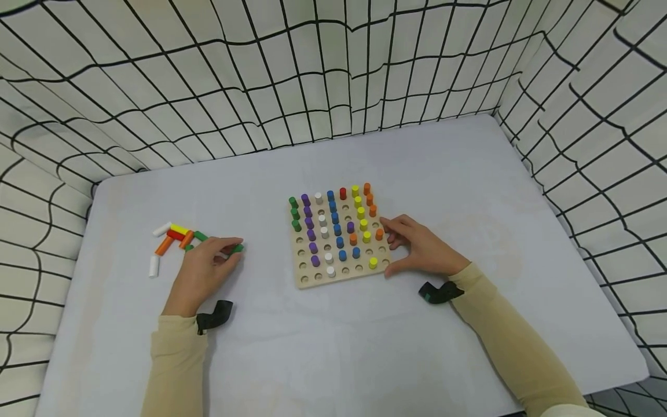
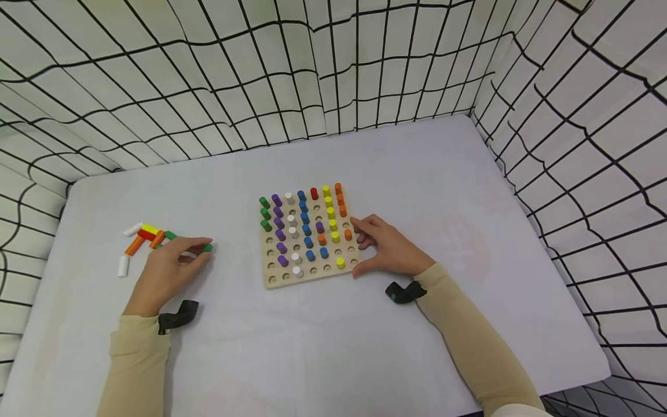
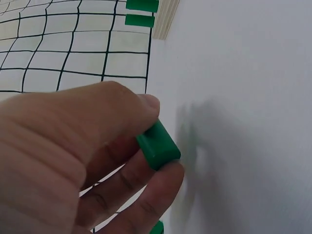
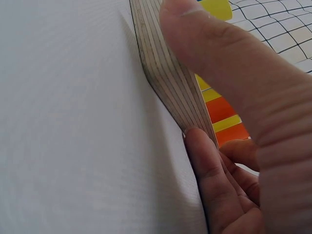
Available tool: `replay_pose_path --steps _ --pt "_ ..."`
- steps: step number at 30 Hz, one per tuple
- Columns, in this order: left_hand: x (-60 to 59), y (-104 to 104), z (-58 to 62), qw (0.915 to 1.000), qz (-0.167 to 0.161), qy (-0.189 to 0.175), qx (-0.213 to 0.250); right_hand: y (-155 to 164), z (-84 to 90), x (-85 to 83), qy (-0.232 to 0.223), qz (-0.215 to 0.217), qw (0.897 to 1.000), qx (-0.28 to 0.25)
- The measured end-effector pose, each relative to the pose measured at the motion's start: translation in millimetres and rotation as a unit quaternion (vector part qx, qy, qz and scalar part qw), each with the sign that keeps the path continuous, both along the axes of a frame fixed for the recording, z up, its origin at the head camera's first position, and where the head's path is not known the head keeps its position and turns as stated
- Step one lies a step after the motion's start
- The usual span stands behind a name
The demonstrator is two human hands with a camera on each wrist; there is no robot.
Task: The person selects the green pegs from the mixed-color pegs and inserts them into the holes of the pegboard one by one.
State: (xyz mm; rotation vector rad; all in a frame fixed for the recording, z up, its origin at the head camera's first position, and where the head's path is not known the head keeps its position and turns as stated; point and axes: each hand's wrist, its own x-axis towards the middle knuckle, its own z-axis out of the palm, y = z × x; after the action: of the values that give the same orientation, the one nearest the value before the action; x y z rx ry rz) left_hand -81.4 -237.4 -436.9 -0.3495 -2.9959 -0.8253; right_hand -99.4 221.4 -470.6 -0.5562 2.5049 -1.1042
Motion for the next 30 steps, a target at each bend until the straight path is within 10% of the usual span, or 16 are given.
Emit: replay_pose_path --steps 30 --pt "2.7 31 -12.9 0.9931 -0.025 0.038 0.108 0 -0.3 -1.1 -0.003 0.001 1.0 0.005"
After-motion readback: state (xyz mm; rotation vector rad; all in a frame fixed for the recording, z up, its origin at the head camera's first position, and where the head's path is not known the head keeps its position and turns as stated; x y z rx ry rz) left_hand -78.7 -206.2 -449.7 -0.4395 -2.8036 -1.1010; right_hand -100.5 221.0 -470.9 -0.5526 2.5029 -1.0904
